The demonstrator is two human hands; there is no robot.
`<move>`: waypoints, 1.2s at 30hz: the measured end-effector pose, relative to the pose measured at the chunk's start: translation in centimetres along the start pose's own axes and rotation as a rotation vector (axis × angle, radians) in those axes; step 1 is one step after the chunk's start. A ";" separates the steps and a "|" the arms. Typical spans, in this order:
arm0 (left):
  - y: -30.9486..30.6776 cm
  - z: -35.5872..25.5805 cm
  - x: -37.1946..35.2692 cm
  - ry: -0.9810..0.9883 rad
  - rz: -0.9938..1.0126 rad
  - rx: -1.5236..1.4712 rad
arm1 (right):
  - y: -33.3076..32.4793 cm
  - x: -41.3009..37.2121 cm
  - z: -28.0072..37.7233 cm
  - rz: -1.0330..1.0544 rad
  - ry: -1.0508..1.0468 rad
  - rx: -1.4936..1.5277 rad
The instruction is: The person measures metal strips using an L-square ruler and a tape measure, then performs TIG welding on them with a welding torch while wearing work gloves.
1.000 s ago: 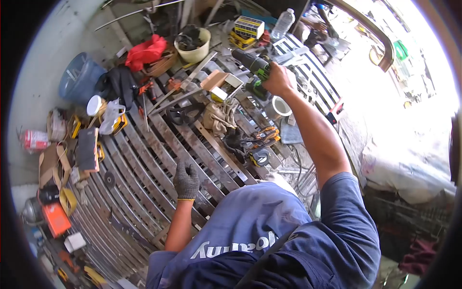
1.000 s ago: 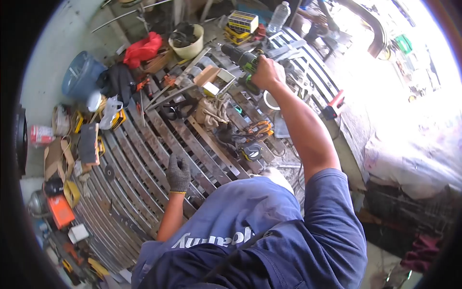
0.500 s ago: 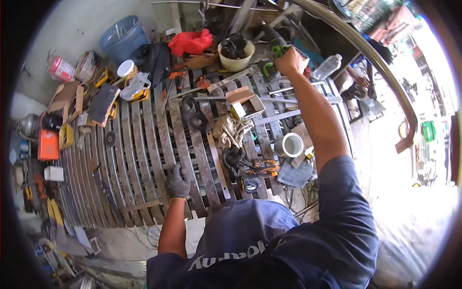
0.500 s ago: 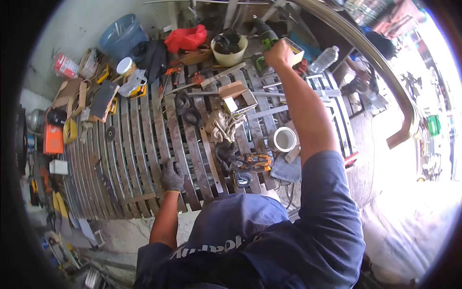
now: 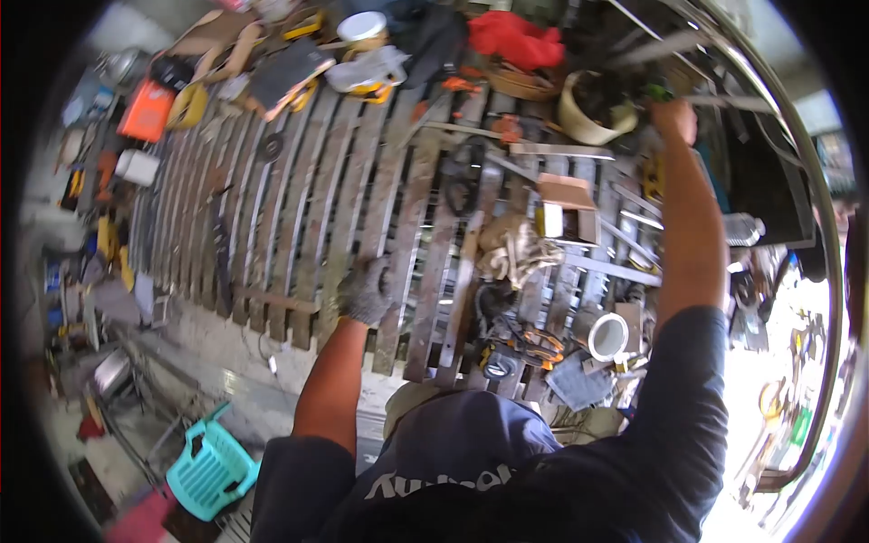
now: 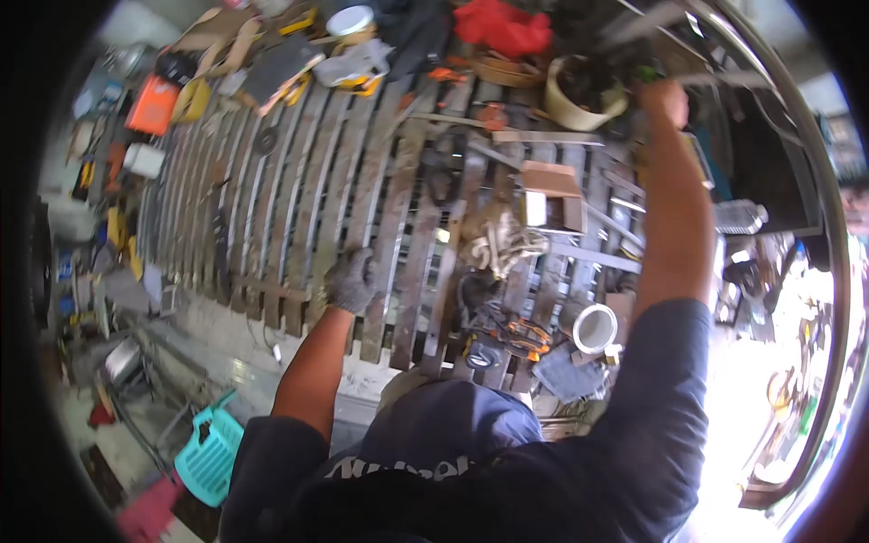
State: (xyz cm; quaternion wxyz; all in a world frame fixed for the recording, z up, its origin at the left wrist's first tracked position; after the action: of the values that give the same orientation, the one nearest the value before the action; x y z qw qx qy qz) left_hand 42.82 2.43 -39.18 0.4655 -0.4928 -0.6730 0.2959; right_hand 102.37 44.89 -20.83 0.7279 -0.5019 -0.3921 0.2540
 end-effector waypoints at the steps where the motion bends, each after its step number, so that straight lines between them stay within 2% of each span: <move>1: 0.4 0.6 -0.3 0.004 0.005 0.014 | -0.2 0.8 0.0 0.006 -0.082 -0.064; 2: 1.0 1.3 -0.6 0.010 0.008 0.025 | -0.1 2.1 -0.3 0.094 -0.223 -0.129; 4: 1.1 1.6 -0.6 0.016 -0.017 -0.034 | 1.2 4.2 -1.6 0.114 -0.284 -0.129; 8: 0.4 1.3 -0.3 -0.021 0.069 -0.010 | 1.2 3.5 -2.9 0.069 -0.259 -0.121; 11: -0.1 1.0 0.0 0.023 -0.033 -0.059 | 0.9 2.3 -3.9 0.133 -0.238 -0.140; 14: 0.1 1.6 -0.2 -0.041 0.071 -0.077 | -0.4 -0.9 -5.5 0.040 -0.256 -0.088; 16: 0.3 1.8 -0.2 -0.022 0.039 -0.089 | -2.7 -5.6 -7.5 -0.062 -0.315 -0.077; 18: 0.7 2.0 -0.3 -0.019 0.095 -0.071 | -8.4 -15.0 -8.2 -0.257 -0.506 0.044; 20: 1.2 2.3 -0.6 0.010 0.056 -0.065 | -14.6 -25.3 -8.6 -0.224 -0.469 0.111; 22: -0.6 1.0 -0.3 0.006 0.023 -0.062 | -17.6 -33.7 -12.3 -0.305 -0.514 0.225; 23: 0.9 1.9 -0.7 0.033 0.068 -0.060 | -18.8 -38.5 -14.8 -0.311 -0.483 0.240; 24: 2.4 2.9 -1.0 0.131 -0.009 -0.144 | -20.1 -43.6 -17.4 -0.330 -0.445 0.245; 25: 1.5 2.1 -1.1 0.184 -0.098 -0.091 | -21.2 -48.6 -19.4 -0.239 -0.343 0.203; 26: 2.2 2.6 -0.8 0.232 -0.122 -0.206 | -22.6 -53.9 -21.0 -0.150 -0.228 0.171; 27: 2.6 2.6 -1.1 0.153 -0.055 -0.203 | -24.1 -59.1 -22.0 -0.074 -0.163 0.055; 28: 3.7 3.3 -1.1 0.168 0.009 -0.083 | -25.4 -63.9 -23.1 0.015 -0.097 -0.043; 29: 3.4 3.0 -1.2 0.173 -0.027 -0.008 | -26.4 -68.5 -24.7 0.110 0.038 -0.008; 30: 1.4 1.8 -1.3 0.090 0.007 -0.055 | -27.3 -73.0 -25.7 0.209 0.161 0.046; 31: 1.6 1.7 -1.4 0.134 -0.001 -0.082 | -28.5 -77.0 -26.4 0.352 0.305 0.023; 33: 1.4 2.1 -1.6 0.207 0.008 -0.074 | -31.0 -84.4 -27.4 0.635 0.464 -0.096; 35: -0.1 1.8 -1.7 0.250 0.087 -0.043 | -32.6 -91.0 -29.3 0.838 0.371 -0.188; 36: -0.7 1.8 -1.9 0.269 0.112 -0.053 | -34.1 -92.9 -29.0 0.949 0.390 -0.209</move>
State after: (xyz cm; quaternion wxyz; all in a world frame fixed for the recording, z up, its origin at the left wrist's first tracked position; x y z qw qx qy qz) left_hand 41.05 0.52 -39.87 0.5213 -0.5769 -0.5835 0.2346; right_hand 73.18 -53.96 -23.93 0.5382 -0.7323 -0.0019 0.4172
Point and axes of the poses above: each hand's wrist, its own x-axis towards the middle knuckle, its own y-axis out of the palm, z = x × y, the point moved 2 cm from there along x, towards the middle knuckle, and after that the axes turned 11 degrees about -z, right-handed, at the moved point
